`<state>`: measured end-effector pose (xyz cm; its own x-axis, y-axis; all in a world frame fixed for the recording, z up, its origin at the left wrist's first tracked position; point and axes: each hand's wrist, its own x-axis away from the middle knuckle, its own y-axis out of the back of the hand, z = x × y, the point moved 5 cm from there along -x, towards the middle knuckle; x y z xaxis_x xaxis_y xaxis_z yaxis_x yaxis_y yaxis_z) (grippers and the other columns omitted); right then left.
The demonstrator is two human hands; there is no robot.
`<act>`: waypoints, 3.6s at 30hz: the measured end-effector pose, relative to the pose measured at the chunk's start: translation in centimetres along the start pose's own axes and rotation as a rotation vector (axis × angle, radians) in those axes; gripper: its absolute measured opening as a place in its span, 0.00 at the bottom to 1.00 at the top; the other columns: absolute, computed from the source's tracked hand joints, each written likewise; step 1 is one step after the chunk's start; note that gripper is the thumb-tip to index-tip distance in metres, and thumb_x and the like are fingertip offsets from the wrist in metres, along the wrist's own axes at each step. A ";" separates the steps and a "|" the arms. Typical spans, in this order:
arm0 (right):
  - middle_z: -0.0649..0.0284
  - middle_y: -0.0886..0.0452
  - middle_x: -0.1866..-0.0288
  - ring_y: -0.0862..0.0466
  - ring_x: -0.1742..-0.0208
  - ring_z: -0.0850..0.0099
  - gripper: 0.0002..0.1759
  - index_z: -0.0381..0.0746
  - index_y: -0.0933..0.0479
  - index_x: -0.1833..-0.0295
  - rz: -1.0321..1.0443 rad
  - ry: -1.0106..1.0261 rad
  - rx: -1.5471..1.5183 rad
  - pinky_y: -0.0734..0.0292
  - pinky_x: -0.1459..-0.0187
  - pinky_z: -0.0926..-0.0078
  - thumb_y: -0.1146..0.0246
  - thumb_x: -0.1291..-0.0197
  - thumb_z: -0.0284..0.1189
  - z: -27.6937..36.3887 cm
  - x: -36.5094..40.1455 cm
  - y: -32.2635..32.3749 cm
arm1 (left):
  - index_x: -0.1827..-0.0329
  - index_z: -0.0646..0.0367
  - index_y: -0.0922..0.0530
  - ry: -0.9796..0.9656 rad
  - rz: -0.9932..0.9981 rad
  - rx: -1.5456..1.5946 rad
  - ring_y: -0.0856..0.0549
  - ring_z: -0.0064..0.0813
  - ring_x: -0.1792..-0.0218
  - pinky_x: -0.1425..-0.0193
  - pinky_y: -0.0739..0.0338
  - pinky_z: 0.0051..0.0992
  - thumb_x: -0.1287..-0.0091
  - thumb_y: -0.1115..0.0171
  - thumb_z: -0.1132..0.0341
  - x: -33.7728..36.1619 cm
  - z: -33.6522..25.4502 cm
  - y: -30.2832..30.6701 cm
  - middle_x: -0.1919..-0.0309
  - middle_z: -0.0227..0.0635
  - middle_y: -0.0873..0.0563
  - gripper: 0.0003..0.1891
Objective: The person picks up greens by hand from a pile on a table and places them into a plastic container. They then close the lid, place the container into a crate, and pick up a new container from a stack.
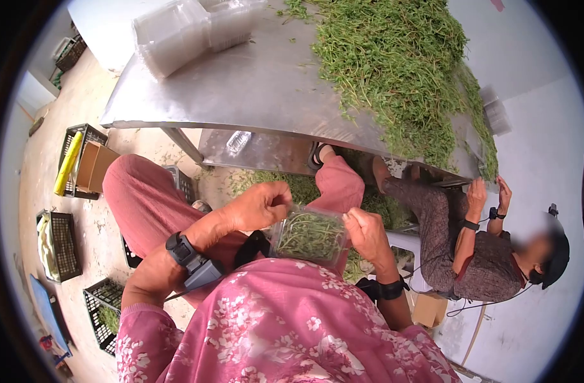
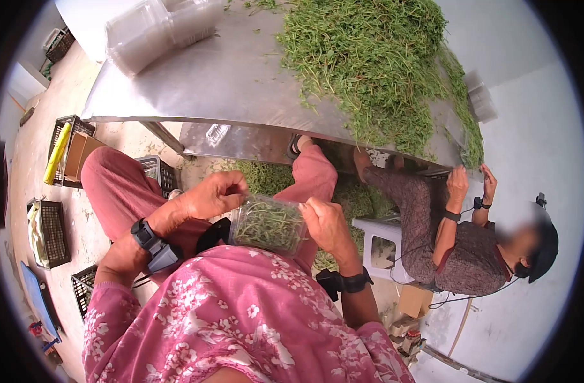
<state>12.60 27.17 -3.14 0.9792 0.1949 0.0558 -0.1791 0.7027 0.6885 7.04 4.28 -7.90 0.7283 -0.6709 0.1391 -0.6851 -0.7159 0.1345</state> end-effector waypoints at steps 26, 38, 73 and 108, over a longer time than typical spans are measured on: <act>0.56 0.22 0.69 0.21 0.70 0.56 0.10 0.34 0.27 0.67 -0.271 0.417 0.115 0.25 0.67 0.65 0.33 0.42 0.27 5.1 1.1 2.2 | 0.47 0.54 0.20 -0.528 -0.213 -0.411 0.21 0.43 0.72 0.69 0.25 0.37 0.39 0.30 0.66 6.4 -8.4 0.3 0.71 0.37 0.25 0.17; 0.56 0.22 0.71 0.21 0.71 0.57 0.11 0.34 0.27 0.68 -0.233 0.395 0.101 0.26 0.68 0.65 0.33 0.41 0.27 4.9 0.9 1.8 | 0.46 0.53 0.23 -0.492 -0.193 -0.435 0.20 0.44 0.72 0.70 0.25 0.39 0.39 0.31 0.67 6.5 -8.2 0.0 0.72 0.38 0.25 0.18; 0.57 0.24 0.73 0.23 0.74 0.63 0.16 0.31 0.27 0.67 -0.135 0.214 0.012 0.28 0.69 0.70 0.39 0.31 0.34 1.6 0.7 0.5 | 0.51 0.62 0.26 -0.232 -0.145 -0.072 0.18 0.42 0.65 0.63 0.24 0.35 0.35 0.35 0.74 5.3 -4.4 -0.6 0.68 0.43 0.21 0.12; 0.53 0.27 0.77 0.24 0.75 0.57 0.14 0.33 0.28 0.69 -0.096 0.115 -0.013 0.30 0.70 0.64 0.39 0.33 0.31 0.5 0.2 -0.4 | 0.55 0.62 0.26 -0.065 -0.181 -0.005 0.20 0.28 0.69 0.64 0.25 0.28 0.36 0.44 0.79 3.6 -1.0 -1.1 0.72 0.38 0.22 0.08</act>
<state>12.87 26.59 -3.06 0.9747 0.2031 -0.0934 -0.0873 0.7304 0.6774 10.39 2.87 -6.55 0.8388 -0.5424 0.0480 -0.5426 -0.8253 0.1565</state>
